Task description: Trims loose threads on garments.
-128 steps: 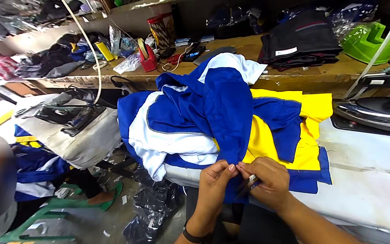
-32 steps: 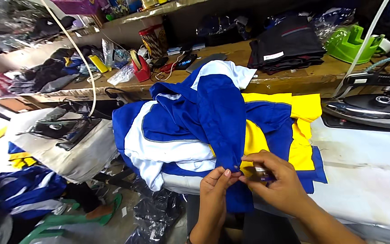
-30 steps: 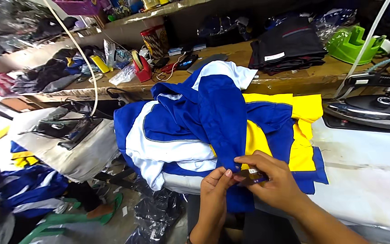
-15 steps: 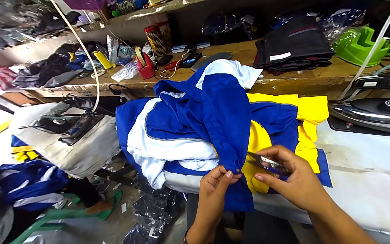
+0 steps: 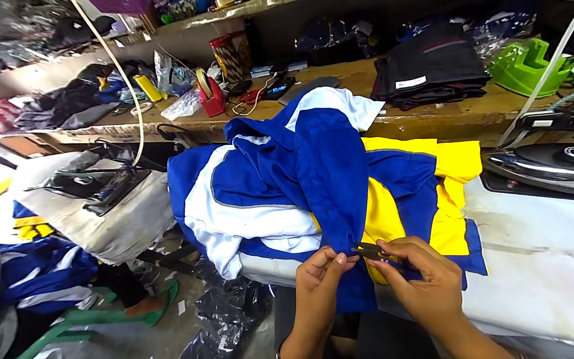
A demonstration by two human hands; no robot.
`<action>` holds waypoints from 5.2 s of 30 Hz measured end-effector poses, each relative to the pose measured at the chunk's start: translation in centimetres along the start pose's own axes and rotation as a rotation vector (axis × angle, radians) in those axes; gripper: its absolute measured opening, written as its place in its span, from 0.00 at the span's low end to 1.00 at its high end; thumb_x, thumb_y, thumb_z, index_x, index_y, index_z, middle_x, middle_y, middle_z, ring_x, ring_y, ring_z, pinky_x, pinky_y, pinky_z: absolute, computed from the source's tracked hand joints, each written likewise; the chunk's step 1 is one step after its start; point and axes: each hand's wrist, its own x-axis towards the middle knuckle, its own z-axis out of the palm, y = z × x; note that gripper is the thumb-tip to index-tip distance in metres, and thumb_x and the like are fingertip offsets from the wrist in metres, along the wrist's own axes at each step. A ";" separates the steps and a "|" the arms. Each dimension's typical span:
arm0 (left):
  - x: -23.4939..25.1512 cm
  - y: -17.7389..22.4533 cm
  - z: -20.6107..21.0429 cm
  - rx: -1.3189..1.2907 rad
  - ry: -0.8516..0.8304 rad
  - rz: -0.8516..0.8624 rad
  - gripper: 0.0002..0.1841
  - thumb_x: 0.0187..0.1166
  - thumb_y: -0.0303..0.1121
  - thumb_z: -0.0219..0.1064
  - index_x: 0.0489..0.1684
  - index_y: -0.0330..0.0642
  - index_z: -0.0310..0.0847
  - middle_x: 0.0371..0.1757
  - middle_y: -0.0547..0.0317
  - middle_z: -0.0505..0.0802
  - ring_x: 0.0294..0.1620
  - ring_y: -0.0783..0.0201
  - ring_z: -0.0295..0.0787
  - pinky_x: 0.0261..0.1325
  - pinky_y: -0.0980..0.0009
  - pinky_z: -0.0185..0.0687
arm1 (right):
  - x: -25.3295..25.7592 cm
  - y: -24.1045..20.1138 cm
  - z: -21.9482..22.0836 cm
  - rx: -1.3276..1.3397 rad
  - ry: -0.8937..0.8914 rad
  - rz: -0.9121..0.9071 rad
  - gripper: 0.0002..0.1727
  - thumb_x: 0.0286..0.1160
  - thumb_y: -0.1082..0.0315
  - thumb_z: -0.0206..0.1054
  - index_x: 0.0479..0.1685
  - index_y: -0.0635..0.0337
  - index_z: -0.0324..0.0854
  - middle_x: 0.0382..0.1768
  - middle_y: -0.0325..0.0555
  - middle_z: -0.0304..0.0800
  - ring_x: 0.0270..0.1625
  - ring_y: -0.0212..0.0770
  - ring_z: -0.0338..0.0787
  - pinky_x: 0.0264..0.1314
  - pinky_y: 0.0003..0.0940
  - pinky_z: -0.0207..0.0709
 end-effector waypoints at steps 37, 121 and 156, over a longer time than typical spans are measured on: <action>0.4 -1.0 -1.4 0.204 -0.120 0.013 0.09 0.79 0.20 0.61 0.35 0.33 0.88 0.42 0.59 0.93 0.42 0.71 0.92 0.52 0.74 0.91 | 2.4 0.1 -0.9 0.302 -0.318 0.179 0.17 0.73 0.54 0.74 0.49 0.58 0.86 0.38 0.31 0.89 0.36 0.16 0.82 0.35 0.10 0.75; 12.7 2.0 -2.6 0.178 0.032 -0.223 0.06 0.84 0.23 0.63 0.38 0.35 0.85 0.33 0.58 0.92 0.34 0.71 0.89 0.39 0.75 0.86 | 12.0 1.5 7.3 0.482 -0.379 0.640 0.05 0.85 0.69 0.64 0.41 0.60 0.82 0.22 0.34 0.78 0.16 0.23 0.67 0.19 0.17 0.60; 15.9 2.5 -4.5 -0.084 -0.154 -0.507 0.15 0.88 0.27 0.53 0.31 0.42 0.83 0.20 0.67 0.82 0.15 0.81 0.70 0.17 0.87 0.62 | 23.8 2.7 2.6 -0.134 -0.912 -0.343 0.11 0.58 0.60 0.83 0.39 0.48 0.95 0.39 0.32 0.92 0.43 0.36 0.90 0.45 0.50 0.80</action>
